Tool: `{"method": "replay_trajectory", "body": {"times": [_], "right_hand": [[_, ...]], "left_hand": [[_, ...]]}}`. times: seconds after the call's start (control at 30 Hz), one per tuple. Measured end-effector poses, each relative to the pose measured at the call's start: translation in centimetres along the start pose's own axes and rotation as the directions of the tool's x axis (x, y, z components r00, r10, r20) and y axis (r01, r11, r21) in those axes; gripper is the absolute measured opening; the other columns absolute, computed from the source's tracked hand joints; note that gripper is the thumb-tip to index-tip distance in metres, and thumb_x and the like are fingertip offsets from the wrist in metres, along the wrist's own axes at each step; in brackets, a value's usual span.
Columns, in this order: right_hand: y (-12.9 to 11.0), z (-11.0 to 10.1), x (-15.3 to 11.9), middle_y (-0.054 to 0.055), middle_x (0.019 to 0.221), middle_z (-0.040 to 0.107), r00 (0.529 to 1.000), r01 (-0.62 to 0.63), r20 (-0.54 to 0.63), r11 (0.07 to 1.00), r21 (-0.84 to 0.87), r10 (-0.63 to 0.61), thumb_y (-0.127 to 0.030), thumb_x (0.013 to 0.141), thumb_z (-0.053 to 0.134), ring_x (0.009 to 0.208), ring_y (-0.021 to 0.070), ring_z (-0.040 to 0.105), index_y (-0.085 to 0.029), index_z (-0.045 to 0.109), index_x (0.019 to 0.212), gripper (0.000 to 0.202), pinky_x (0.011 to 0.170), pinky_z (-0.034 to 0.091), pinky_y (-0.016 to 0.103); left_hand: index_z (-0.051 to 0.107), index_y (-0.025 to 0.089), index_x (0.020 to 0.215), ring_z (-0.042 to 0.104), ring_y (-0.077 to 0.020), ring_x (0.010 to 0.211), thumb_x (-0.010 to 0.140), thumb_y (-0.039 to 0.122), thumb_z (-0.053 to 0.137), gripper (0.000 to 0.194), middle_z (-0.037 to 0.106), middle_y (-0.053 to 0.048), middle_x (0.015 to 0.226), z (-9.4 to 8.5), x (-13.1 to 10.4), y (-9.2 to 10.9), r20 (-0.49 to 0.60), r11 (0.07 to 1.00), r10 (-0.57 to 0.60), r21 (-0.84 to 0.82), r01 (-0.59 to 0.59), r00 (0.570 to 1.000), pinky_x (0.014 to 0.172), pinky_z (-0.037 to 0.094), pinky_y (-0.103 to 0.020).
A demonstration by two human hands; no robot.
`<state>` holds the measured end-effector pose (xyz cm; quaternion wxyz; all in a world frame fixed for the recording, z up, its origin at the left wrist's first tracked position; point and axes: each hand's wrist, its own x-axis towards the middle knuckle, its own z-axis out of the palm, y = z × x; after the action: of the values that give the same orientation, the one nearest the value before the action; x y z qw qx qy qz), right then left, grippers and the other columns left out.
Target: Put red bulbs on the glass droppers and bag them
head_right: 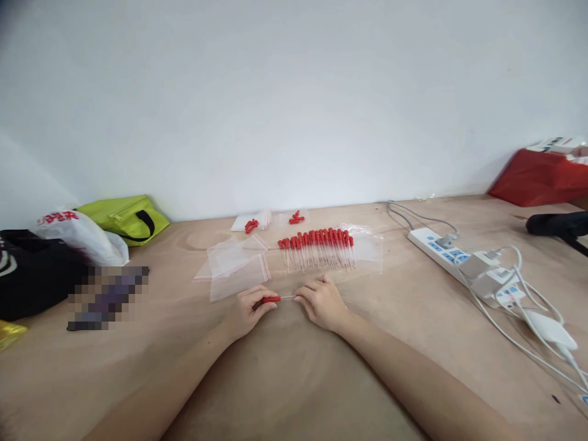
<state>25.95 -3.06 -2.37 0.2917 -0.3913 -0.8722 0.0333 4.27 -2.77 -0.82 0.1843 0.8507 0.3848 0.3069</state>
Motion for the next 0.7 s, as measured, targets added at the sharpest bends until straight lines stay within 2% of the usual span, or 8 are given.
{"method": "replay_trajectory", "body": {"times": [0.2, 0.4, 0.53, 0.7], "right_hand": [[-0.6, 0.7, 0.1, 0.003, 0.069, 0.060, 1.000, 0.004, -0.031, 1.000, 0.011, -0.003, -0.019, 0.087, 0.035, 0.060, 0.0123, 0.047, -0.017, 0.058, 0.077, 0.026, 0.065, 0.023, 0.028], [-0.7, 0.8, 0.2, 0.002, 0.069, 0.060, 0.999, -0.004, 0.038, 1.000, 0.028, 0.003, -0.021, 0.088, 0.034, 0.059, 0.0116, 0.047, -0.017, 0.058, 0.076, 0.027, 0.065, 0.022, 0.028], [-0.8, 0.4, 0.6, 0.002, 0.072, 0.062, 0.996, -0.032, 0.078, 0.999, 0.017, 0.031, -0.022, 0.089, 0.033, 0.063, 0.0115, 0.049, -0.018, 0.059, 0.079, 0.028, 0.066, 0.023, 0.028], [-1.1, -0.1, 1.0, 0.005, 0.080, 0.062, 1.000, 0.027, 0.009, 0.995, -0.098, -0.026, -0.033, 0.087, 0.043, 0.078, 0.0163, 0.048, -0.021, 0.062, 0.091, 0.023, 0.067, 0.022, 0.031]], "left_hand": [[0.062, 0.016, 0.079, 0.056, -0.0136, 0.068, 0.083, 0.027, 0.050, 0.017, 0.062, -0.004, 0.074, 0.0, -0.1, 0.4, -0.014, 1.000, 0.010, 0.007, -0.010, 1.000, 0.065, 0.045, -0.025], [0.062, 0.016, 0.076, 0.056, -0.0136, 0.068, 0.081, 0.027, 0.052, 0.016, 0.062, -0.003, 0.072, 0.2, 0.0, 0.5, 0.009, 0.999, 0.036, -0.003, -0.036, 0.999, 0.065, 0.045, -0.025], [0.062, 0.016, 0.079, 0.056, -0.0129, 0.067, 0.083, 0.027, 0.050, 0.017, 0.062, -0.003, 0.074, 0.3, 0.1, 0.2, -0.035, 1.000, -0.007, -0.025, 0.006, 0.999, 0.062, 0.045, -0.024], [0.064, 0.016, 0.075, 0.056, -0.0133, 0.063, 0.082, 0.029, 0.052, 0.020, 0.062, -0.002, 0.068, 0.4, 0.3, 0.0, -0.067, 1.000, -0.018, 0.011, 0.019, 0.998, 0.063, 0.044, -0.026]]}}
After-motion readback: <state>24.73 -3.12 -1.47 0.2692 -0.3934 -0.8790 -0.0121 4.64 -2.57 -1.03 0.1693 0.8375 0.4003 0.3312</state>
